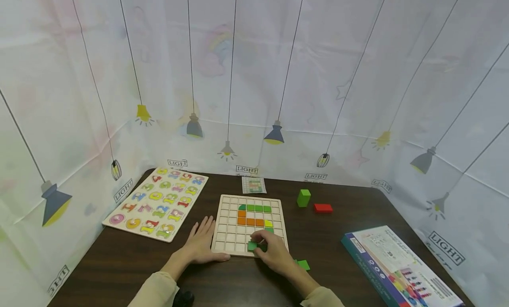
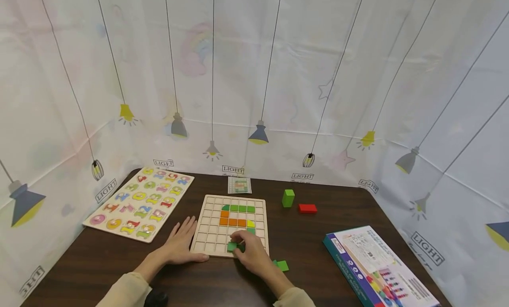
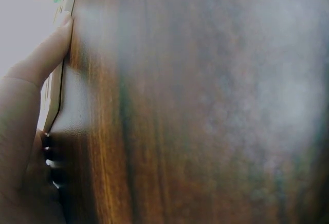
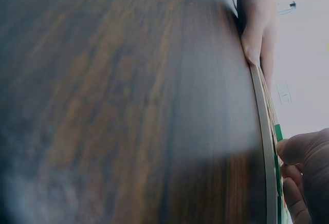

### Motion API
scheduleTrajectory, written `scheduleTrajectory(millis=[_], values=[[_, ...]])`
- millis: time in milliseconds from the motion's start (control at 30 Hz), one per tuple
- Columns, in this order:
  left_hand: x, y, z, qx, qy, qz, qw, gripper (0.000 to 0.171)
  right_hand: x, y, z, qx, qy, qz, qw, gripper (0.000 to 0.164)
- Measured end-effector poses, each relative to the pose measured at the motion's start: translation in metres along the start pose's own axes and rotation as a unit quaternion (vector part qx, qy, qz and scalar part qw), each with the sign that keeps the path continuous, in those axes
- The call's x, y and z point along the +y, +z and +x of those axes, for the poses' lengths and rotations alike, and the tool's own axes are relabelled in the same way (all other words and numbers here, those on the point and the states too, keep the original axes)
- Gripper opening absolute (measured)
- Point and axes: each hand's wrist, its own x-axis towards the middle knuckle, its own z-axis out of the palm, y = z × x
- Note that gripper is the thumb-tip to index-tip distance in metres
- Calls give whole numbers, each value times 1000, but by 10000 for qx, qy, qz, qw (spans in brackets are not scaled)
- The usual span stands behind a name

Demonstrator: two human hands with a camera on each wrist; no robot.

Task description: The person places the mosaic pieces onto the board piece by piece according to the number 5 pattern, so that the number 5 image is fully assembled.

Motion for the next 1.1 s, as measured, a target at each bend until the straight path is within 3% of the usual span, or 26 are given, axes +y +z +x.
scheduleTrajectory(millis=[300,667,900,1100], values=[[3,-1,-2,-24,1,0,10000,120,-2,0,3,-275,-12,-20,9996,32],[2,0,0,38,57,12,10000,120,-6,-5,2,-261,-8,-38,9997,33],[1,1,0,40,28,48,10000,120,3,-21,3,163,46,-75,9998,27],[1,-1,-1,24,48,87,9999,119,13,-44,-10,344,310,143,9988,26]])
